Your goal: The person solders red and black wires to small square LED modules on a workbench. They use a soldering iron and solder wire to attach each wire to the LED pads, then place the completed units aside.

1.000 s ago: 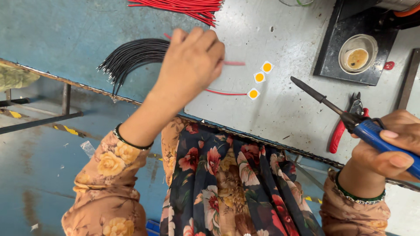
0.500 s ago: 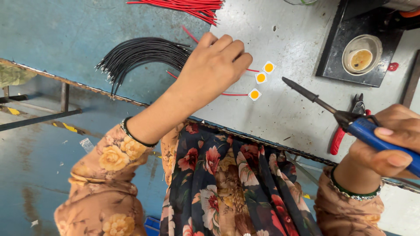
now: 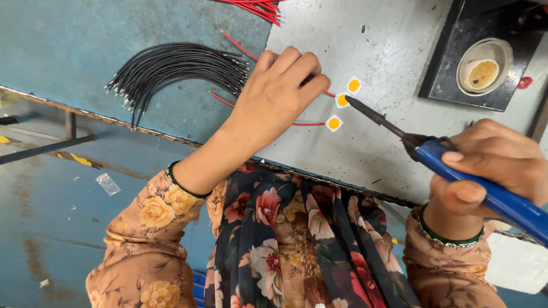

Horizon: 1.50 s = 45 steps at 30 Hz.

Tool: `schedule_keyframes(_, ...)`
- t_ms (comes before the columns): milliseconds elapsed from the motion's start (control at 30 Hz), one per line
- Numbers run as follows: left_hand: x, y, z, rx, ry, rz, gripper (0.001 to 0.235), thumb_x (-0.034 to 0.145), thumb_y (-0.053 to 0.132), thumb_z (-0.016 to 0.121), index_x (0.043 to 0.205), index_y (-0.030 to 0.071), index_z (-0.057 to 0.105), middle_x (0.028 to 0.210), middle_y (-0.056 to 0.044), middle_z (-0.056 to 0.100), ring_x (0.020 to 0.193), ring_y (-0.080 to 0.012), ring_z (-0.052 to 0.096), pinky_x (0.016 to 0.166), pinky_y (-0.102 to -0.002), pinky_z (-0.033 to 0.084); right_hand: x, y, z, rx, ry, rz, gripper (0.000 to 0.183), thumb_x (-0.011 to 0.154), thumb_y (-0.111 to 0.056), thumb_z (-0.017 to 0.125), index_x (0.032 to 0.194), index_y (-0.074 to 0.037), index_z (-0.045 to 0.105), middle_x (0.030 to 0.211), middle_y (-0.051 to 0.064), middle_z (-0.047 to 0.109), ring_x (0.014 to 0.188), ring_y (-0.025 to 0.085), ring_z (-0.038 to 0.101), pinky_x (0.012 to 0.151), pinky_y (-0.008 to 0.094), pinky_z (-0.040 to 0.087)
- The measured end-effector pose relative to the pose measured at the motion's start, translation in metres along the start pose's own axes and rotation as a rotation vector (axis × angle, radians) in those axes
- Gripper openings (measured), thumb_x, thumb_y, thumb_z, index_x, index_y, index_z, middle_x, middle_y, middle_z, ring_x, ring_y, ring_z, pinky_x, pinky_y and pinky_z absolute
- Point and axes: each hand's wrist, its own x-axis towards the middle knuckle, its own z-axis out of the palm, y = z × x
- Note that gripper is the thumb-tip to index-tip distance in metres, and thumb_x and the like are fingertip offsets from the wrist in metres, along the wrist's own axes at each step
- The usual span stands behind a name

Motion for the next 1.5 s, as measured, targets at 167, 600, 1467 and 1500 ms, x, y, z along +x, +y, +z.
schedule_keyframes(167, 0.0, -0.001, 0.001, -0.007, 0.007, -0.001, 0.018, 0.093, 0.012, 0.065, 0.111, 0.012, 0.066, 0.112, 0.0, 0.055, 0.11, -0.02, 0.054, 0.094, -0.037, 0.042, 0.014, -0.01, 0.01, -0.01, -0.083, 0.069, 0.043, 0.106, -0.029, 0.061, 0.088, 0.009, 0.052, 0.064, 0.016, 0.058, 0.05, 0.032, 0.063, 0.047, 0.036, 0.05)
schedule_keyframes(600, -0.001, -0.003, 0.005, -0.002, 0.028, -0.004, 0.017, 0.095, 0.012, 0.065, 0.112, 0.013, 0.066, 0.113, 0.001, 0.055, 0.11, -0.0187, 0.054, 0.093, -0.036, 0.041, 0.025, -0.015, 0.017, -0.019, -0.179, 0.045, 0.041, 0.107, -0.029, 0.063, 0.089, 0.007, 0.054, 0.065, 0.015, 0.06, 0.052, 0.029, 0.063, 0.049, 0.035, 0.05)
schedule_keyframes(1467, -0.002, -0.004, 0.011, 0.021, 0.062, 0.009, 0.014, 0.094, 0.012, 0.065, 0.108, 0.013, 0.065, 0.11, -0.001, 0.052, 0.108, -0.0192, 0.053, 0.091, -0.037, 0.041, 0.041, -0.043, 0.024, -0.076, -0.284, 0.206, 0.037, 0.11, -0.029, 0.064, 0.092, 0.003, 0.059, 0.069, 0.012, 0.06, 0.058, 0.028, 0.064, 0.056, 0.034, 0.051)
schedule_keyframes(1500, -0.003, -0.004, 0.012, 0.023, 0.059, 0.008, 0.014, 0.094, 0.012, 0.065, 0.108, 0.013, 0.065, 0.11, -0.001, 0.052, 0.108, -0.0192, 0.053, 0.091, -0.037, 0.041, 0.04, -0.041, 0.024, -0.071, -0.253, 0.184, 0.038, 0.109, -0.028, 0.064, 0.09, 0.004, 0.058, 0.069, 0.012, 0.06, 0.057, 0.028, 0.064, 0.054, 0.034, 0.051)
